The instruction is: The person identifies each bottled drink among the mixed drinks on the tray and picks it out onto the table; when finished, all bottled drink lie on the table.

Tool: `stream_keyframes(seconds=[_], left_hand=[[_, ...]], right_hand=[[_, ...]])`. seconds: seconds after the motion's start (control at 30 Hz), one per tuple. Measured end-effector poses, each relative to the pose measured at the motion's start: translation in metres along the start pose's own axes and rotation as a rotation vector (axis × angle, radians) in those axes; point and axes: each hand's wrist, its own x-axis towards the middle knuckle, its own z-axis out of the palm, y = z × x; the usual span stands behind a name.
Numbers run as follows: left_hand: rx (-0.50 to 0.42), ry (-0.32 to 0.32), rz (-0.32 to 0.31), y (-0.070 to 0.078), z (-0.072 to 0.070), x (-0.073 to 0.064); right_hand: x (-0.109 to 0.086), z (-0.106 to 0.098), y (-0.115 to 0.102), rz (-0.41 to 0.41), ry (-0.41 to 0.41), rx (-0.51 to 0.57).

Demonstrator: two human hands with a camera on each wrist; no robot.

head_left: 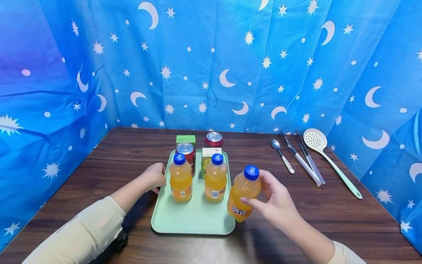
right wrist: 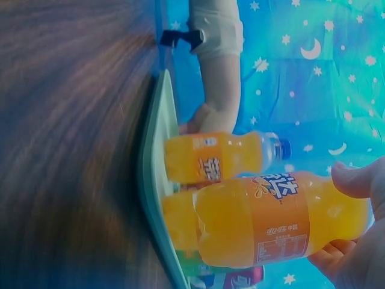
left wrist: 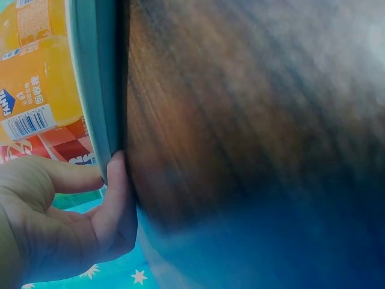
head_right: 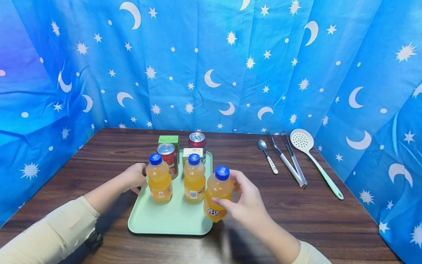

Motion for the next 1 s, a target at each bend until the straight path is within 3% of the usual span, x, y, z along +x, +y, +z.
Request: stream_keyframes(seconds=[0.53,1.0], left_hand=[[0.006,0.002,-0.010,0.001,-0.001,-0.001],[0.008,-0.002,-0.002,0.001,-0.002,-0.001]], right_hand=[[0.028,-0.010,0.031,0.023,0.086,-0.042],[0.057,-0.016,0.057,0.137,0.103,-0.075]])
